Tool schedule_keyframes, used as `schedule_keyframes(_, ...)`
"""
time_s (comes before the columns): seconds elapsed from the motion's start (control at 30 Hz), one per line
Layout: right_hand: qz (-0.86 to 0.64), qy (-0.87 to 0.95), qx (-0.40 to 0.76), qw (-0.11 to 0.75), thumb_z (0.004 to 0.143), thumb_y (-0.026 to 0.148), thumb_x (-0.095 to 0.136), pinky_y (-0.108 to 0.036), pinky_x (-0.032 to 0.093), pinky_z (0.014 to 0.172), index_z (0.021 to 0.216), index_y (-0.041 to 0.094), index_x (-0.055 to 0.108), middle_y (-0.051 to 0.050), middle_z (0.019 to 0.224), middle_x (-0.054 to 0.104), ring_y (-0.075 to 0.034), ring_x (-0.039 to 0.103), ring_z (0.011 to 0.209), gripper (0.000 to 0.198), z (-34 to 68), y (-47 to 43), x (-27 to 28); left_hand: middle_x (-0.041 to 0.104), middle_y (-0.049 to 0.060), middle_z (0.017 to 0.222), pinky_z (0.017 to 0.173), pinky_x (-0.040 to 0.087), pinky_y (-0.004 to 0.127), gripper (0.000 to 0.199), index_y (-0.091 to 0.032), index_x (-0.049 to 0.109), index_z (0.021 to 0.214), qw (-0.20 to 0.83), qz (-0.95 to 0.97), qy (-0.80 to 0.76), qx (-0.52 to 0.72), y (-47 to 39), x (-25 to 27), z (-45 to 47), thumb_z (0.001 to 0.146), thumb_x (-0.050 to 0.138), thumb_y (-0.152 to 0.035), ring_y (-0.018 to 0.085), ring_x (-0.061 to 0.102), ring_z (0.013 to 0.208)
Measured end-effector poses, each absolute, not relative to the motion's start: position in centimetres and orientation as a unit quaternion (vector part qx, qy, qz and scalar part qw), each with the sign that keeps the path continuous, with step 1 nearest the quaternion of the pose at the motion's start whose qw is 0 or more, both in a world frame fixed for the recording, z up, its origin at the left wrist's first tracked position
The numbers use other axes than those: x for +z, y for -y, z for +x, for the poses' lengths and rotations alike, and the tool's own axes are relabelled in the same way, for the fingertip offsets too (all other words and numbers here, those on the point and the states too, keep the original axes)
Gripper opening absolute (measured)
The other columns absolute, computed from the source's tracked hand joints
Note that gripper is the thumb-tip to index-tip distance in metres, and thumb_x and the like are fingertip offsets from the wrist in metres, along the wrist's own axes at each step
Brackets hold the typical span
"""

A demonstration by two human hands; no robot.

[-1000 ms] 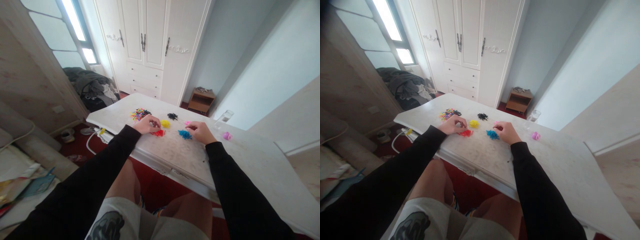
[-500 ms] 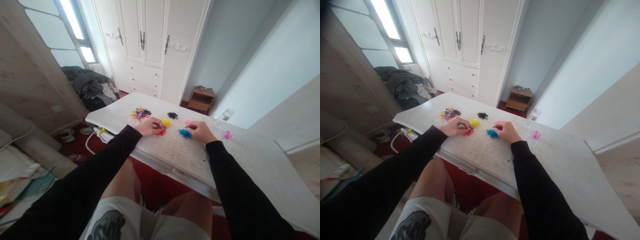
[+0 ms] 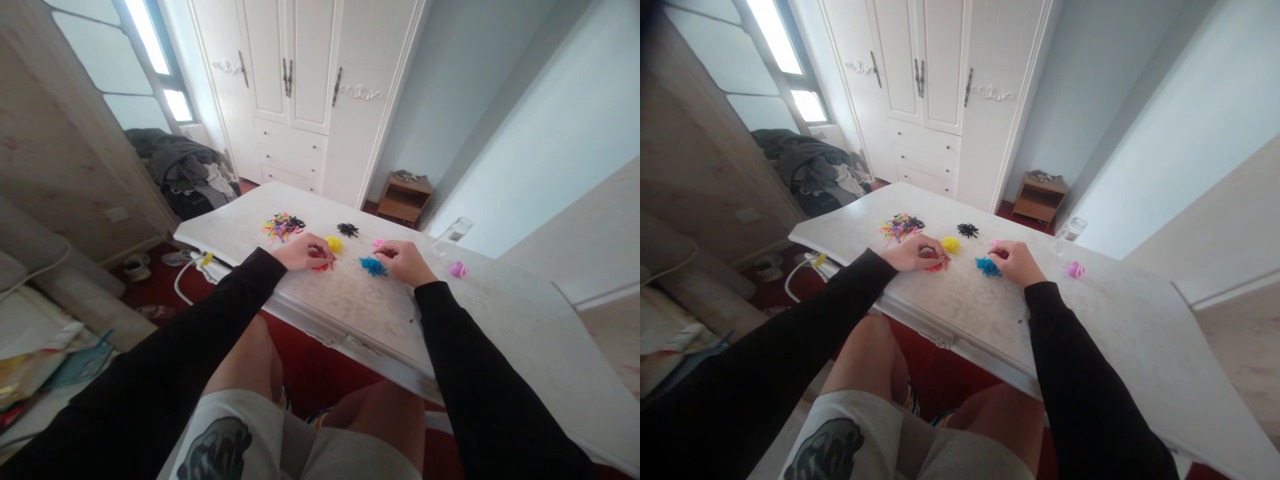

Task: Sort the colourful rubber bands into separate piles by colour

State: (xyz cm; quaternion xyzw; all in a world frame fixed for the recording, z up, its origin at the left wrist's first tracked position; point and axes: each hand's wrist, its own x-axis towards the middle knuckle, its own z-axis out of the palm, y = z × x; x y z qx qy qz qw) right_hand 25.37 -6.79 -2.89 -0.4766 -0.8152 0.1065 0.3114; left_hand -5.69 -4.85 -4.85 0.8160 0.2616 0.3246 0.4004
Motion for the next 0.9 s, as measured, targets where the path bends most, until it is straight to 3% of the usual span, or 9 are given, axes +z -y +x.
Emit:
schedule_keyframes(0.1,-0.477,0.816,0.109,0.307,0.08,0.026,0.063,-0.03,0.049,0.065,0.079,0.017,0.081,-0.007,0.077,0.079,-0.019,0.066,0.067,0.02,25.3,6.8,-2.9,0.079,0.013,0.094,0.079,0.058,0.03,0.014,-0.014,0.071,0.075,0.418,0.817,-0.242,0.315,4.9,-4.9,-5.6,0.077,0.076,-0.028,0.023,0.075,0.09)
schedule_keyframes(0.27,-0.479,0.815,0.113,0.306,0.08,0.027,0.063,-0.03,0.049,0.064,0.08,0.017,0.081,-0.007,0.078,0.079,-0.019,0.066,0.067,0.02,25.3,6.8,-2.9,0.075,0.008,0.082,0.073,0.055,0.028,0.012,-0.014,0.074,0.077,0.372,0.835,-0.261,0.31,4.7,-4.9,-5.6,0.077,0.073,-0.026,0.017,0.069,0.075)
schedule_keyframes(0.37,-0.481,0.814,0.118,0.303,0.08,0.027,0.063,-0.031,0.049,0.064,0.08,0.017,0.081,-0.007,0.078,0.079,-0.019,0.066,0.067,0.021,25.3,6.9,-2.9,0.077,0.008,0.083,0.076,0.055,0.028,0.011,-0.014,0.074,0.077,0.371,0.833,-0.259,0.318,4.6,-4.9,-5.7,0.076,0.074,-0.025,0.017,0.069,0.076)
schedule_keyframes(0.63,-0.482,0.818,0.118,0.292,0.08,0.023,0.063,-0.03,0.05,0.065,0.081,0.017,0.082,-0.007,0.079,0.08,-0.019,0.068,0.069,0.019,25.5,6.7,-3.0,0.08,0.013,0.085,0.059,0.054,0.025,0.026,-0.012,0.073,0.078,0.5,0.772,-0.256,0.299,4.6,-5.1,-5.8,0.074,0.085,-0.035,0.016,0.069,0.063)
schedule_keyframes(0.8,-0.458,0.825,0.107,0.313,0.083,0.021,0.063,-0.033,0.053,0.07,0.082,0.017,0.08,-0.008,0.083,0.079,-0.021,0.069,0.073,0.018,25.1,6.9,-2.8,0.08,0.013,0.09,0.081,0.061,0.032,0.024,-0.014,0.074,0.076,0.453,0.779,-0.237,0.363,4.7,-4.9,-5.6,0.074,0.085,-0.035,0.021,0.076,0.084)
schedule_keyframes(0.9,-0.394,0.853,0.074,0.335,0.087,0.021,0.064,-0.039,0.055,0.08,0.088,0.019,0.079,-0.008,0.09,0.078,-0.024,0.07,0.085,0.016,23.5,7.8,-2.2,0.079,0.01,0.086,0.085,0.06,0.031,0.018,-0.015,0.075,0.077,0.383,0.792,-0.253,0.402,4.6,-4.9,-5.5,0.078,0.081,-0.032,0.019,0.075,0.082)
